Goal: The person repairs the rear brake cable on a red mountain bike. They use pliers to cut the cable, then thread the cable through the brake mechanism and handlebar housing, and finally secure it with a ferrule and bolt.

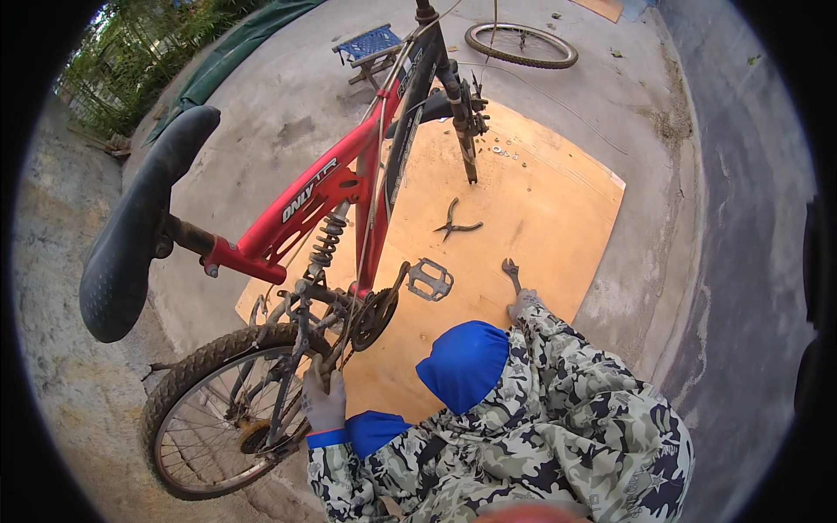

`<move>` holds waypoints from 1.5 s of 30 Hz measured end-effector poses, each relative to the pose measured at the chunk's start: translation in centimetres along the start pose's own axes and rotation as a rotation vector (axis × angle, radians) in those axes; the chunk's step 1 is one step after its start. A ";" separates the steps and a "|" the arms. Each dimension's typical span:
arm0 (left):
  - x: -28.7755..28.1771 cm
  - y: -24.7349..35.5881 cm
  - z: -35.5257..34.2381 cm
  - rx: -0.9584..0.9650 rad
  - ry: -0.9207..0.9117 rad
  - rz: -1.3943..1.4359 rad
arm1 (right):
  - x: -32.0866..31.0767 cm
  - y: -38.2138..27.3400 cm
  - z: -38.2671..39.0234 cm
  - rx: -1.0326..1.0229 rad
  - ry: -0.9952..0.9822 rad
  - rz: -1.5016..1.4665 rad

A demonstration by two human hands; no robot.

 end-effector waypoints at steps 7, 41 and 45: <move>-1.6 -0.1 4.2 -0.121 0.038 -0.068 | 5.0 2.9 -1.0 -0.022 -0.106 0.020; -2.8 0.5 4.1 -0.121 0.354 0.188 | 3.0 4.7 -4.2 -0.098 0.008 -0.097; -3.0 1.8 4.0 -0.086 0.342 0.129 | 4.1 6.9 -7.7 -0.048 -0.024 -0.250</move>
Point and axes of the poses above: each hand's wrist, its own z-axis away from the middle knuckle, its own x-axis out of the palm, y = z × x, the point moved 6 cm from there along -z, towards the middle knuckle, and after that the axes turned 1 degree about y, right-handed, at the moved point
